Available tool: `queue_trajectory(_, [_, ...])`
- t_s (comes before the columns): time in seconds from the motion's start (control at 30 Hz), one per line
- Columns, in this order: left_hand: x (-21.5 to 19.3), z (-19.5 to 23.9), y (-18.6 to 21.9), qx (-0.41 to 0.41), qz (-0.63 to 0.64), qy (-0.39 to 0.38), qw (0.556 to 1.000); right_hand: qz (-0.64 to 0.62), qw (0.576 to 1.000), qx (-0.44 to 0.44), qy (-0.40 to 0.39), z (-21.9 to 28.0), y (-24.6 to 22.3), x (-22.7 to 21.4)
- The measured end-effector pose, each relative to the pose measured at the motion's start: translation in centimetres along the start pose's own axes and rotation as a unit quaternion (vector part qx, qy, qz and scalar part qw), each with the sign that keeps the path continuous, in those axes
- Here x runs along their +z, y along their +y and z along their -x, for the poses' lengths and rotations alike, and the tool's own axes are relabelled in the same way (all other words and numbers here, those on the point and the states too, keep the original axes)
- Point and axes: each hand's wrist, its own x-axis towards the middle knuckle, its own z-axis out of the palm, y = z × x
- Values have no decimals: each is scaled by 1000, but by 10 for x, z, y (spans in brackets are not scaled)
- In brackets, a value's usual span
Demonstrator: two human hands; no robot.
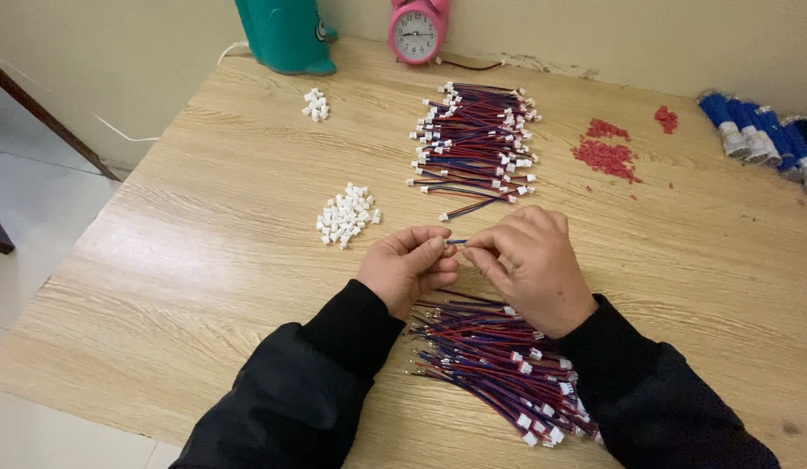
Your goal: Assembling wire harnesses by manually attaching plastic connectors to the ends of wires
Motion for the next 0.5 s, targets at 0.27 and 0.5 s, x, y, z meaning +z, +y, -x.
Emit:
queue_trajectory(0.27, [-1,1,-2,2,-6,-7,1000,13,1000,-3,27,1,2,3])
queue_trajectory(0.5, [-3,-1,-5,-2,-19,-5,1000,2,999,8,34,0,-1,2])
